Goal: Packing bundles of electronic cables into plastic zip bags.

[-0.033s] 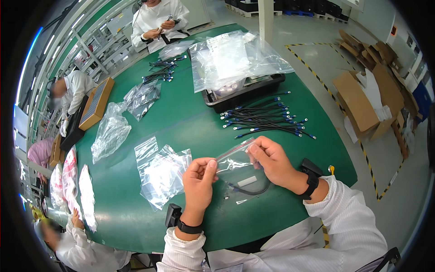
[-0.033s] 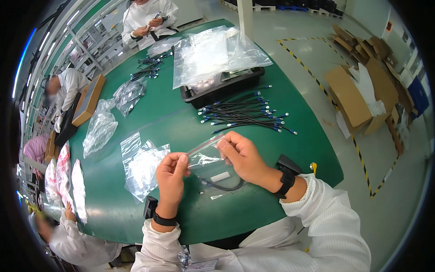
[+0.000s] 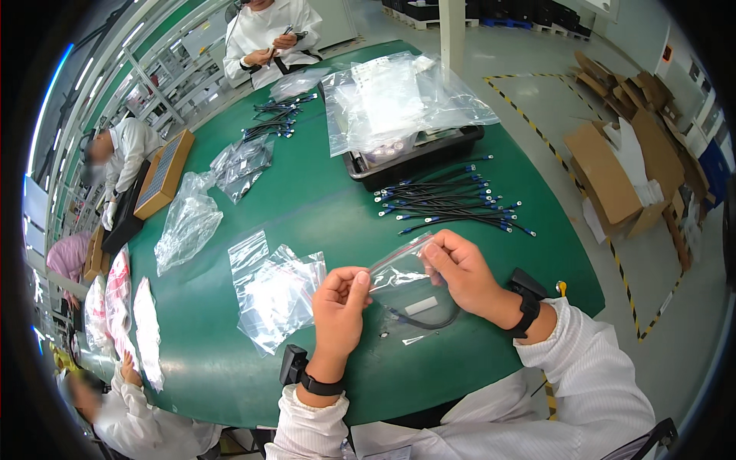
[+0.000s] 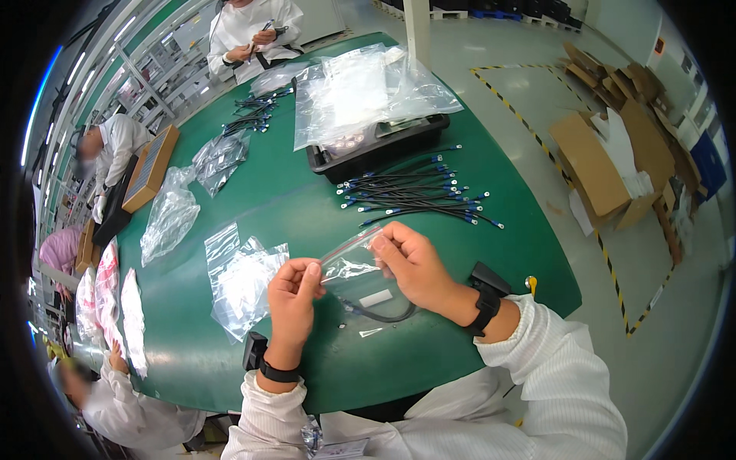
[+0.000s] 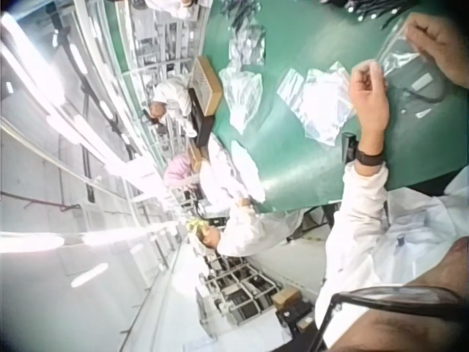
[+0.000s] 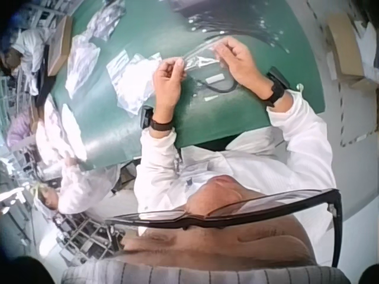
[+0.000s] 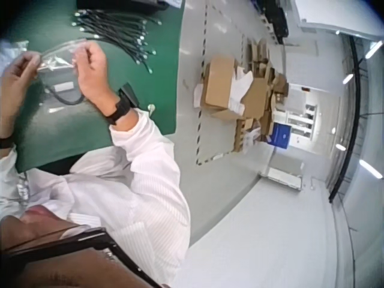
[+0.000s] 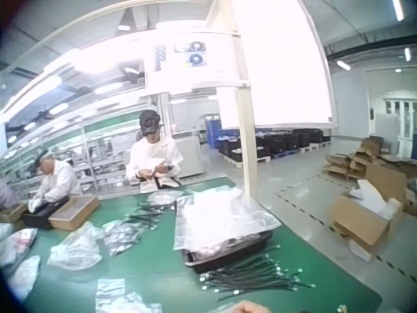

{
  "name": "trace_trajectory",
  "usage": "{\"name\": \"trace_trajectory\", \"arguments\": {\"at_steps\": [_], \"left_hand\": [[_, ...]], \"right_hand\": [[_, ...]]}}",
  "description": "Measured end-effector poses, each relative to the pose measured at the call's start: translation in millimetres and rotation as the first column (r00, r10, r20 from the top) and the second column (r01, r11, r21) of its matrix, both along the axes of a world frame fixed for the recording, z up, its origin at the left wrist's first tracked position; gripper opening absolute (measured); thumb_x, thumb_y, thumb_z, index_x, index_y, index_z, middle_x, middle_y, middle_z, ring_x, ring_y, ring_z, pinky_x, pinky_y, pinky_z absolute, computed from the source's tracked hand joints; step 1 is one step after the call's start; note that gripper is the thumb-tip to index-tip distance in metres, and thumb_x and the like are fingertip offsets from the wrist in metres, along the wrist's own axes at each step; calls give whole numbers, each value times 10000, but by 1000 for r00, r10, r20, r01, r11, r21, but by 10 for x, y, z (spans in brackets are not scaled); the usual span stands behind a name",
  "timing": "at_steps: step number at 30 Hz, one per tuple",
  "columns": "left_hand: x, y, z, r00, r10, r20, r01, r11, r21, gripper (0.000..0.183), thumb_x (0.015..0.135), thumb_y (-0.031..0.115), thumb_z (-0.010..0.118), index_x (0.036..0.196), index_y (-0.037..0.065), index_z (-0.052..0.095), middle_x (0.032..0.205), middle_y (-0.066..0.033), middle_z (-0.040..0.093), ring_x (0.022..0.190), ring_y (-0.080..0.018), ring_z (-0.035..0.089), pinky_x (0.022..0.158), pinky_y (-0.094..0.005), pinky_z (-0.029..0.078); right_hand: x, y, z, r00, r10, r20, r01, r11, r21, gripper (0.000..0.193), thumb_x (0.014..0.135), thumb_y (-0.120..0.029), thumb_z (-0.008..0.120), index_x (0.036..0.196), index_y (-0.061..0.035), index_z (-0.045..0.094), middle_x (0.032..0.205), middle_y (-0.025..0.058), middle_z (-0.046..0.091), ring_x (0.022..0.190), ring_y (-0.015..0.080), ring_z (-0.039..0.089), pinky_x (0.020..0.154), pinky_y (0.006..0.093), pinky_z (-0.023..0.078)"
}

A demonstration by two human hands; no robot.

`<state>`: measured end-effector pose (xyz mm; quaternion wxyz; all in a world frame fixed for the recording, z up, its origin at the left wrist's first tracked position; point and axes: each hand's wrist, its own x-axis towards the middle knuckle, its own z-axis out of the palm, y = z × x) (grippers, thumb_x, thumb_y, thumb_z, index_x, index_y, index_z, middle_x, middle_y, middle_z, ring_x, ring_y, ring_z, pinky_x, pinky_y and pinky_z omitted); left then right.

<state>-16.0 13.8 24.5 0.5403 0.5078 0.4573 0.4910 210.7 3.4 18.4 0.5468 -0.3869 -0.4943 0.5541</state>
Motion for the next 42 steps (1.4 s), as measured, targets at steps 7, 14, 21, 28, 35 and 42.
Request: {"name": "trace_trajectory", "arguments": {"at_steps": [7,14,21,28,35,42], "left_hand": [[-45,-26,-19,995,-82,-51,85,995,51,167,1007,174,688,1039,11,668,876,-13,674,753,-74,603,696,-228,490],[-30,-94,94,999,-47,-12,48,997,64,161,989,163,711,961,8,682,828,0,669,730,-65,577,693,-227,473],[-87,-56,96,985,-153,73,152,988,22,169,990,174,713,960,11,680,824,-5,662,723,-66,566,694,-222,462],[-101,-50,26,994,-112,-3,112,993,28,164,987,164,724,960,10,677,838,23,655,756,-42,570,716,-211,460],[-58,-84,35,994,-72,-83,78,995,68,152,979,152,719,955,7,683,866,12,680,785,-52,595,742,-231,489],[-5,-133,115,953,7,-303,60,975,213,168,975,169,713,947,9,670,844,2,670,792,-79,589,765,-250,495]], "right_hand": [[-8,-6,22,999,-12,32,13,1000,-23,217,1099,-230,523,1015,-43,592,831,-5,592,714,59,526,658,224,447],[10,-15,35,999,9,50,-7,999,-36,237,1102,-250,519,1031,-39,600,835,5,605,728,65,538,668,225,458],[50,-16,15,999,30,23,-29,999,-46,235,1101,-258,526,1049,-42,602,814,-3,583,723,59,528,644,227,450],[37,-35,34,999,47,14,-46,998,-52,225,1098,-254,534,1050,-47,606,809,-20,575,712,42,519,621,212,435],[11,-21,42,1000,-18,18,19,998,-63,209,1095,-237,534,1043,-51,613,813,-30,580,713,35,527,638,202,448],[24,-34,33,999,-27,19,28,997,-78,204,1090,-228,537,1018,-52,610,809,-31,580,694,39,517,625,207,448]]}}
